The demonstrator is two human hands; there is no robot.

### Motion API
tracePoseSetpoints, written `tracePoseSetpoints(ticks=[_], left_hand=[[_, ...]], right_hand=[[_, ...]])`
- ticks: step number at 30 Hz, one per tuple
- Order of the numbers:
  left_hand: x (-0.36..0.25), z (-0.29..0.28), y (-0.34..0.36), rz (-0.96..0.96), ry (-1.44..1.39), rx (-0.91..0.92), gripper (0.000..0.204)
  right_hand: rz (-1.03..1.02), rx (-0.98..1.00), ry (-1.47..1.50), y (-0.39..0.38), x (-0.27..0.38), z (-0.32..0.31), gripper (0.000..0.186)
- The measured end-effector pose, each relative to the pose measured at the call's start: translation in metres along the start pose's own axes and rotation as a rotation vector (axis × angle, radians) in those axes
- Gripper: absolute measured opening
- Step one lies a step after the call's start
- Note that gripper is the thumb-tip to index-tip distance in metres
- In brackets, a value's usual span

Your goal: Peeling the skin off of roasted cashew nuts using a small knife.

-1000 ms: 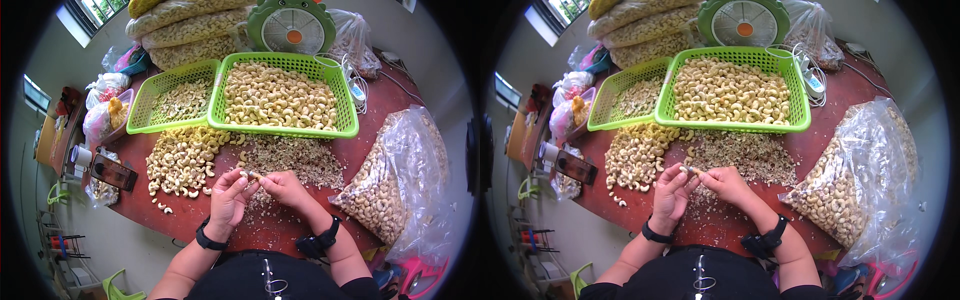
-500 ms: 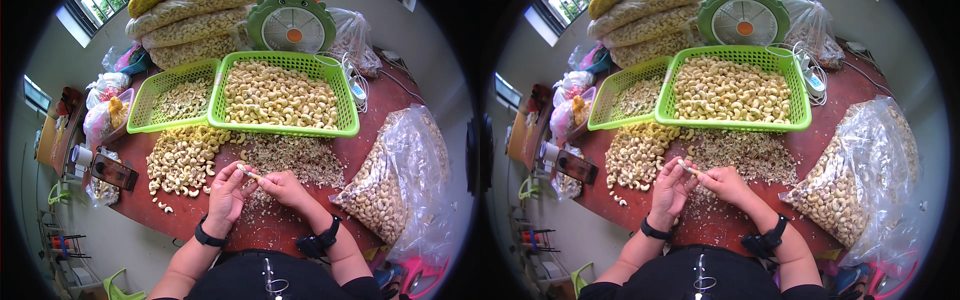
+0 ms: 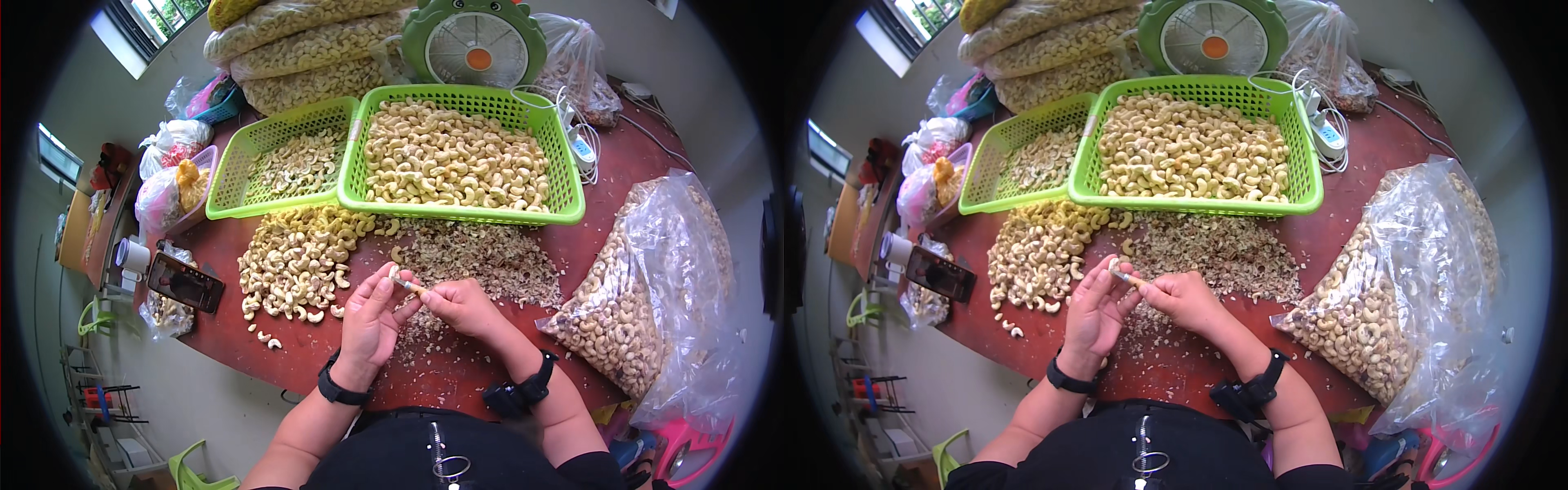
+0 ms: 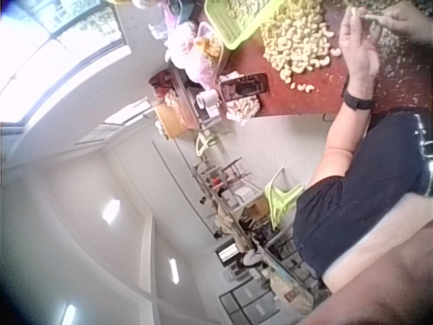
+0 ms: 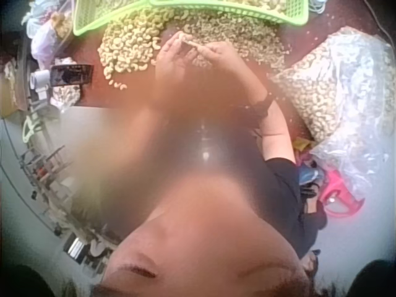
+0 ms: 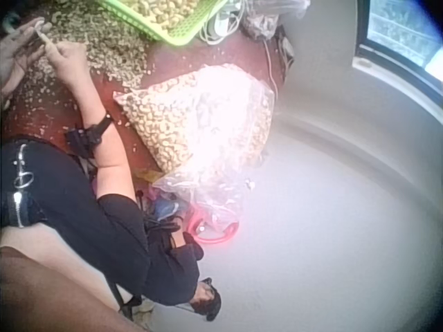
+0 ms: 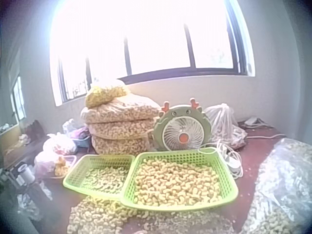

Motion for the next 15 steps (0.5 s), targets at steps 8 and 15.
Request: tracePoseSetpoints(ticks=[8,15], left_hand=[[-0.0023,-0.0023,-0.0024,0.067,0.049,-0.015,0.024],[-0.0009,-0.0017,-0.0049,0.083,0.024,0.007,0.023]], right_hand=[[-0.04,-0.022,-0.05,0.0002,0.0023,-0.0003,0.037],[-0.024,-0.029,-0.049,-0.0012,0.002,-0.0016,0.036]])
Point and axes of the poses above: each hand's wrist, its own y-axis towards the middle knuckle, its own z-axis out of the palm, x = y × z, the point moved 5 cm from there along y, towards the middle knuckle, and after that the axes turned 13 degrees about -y, right-handed, at the moved point
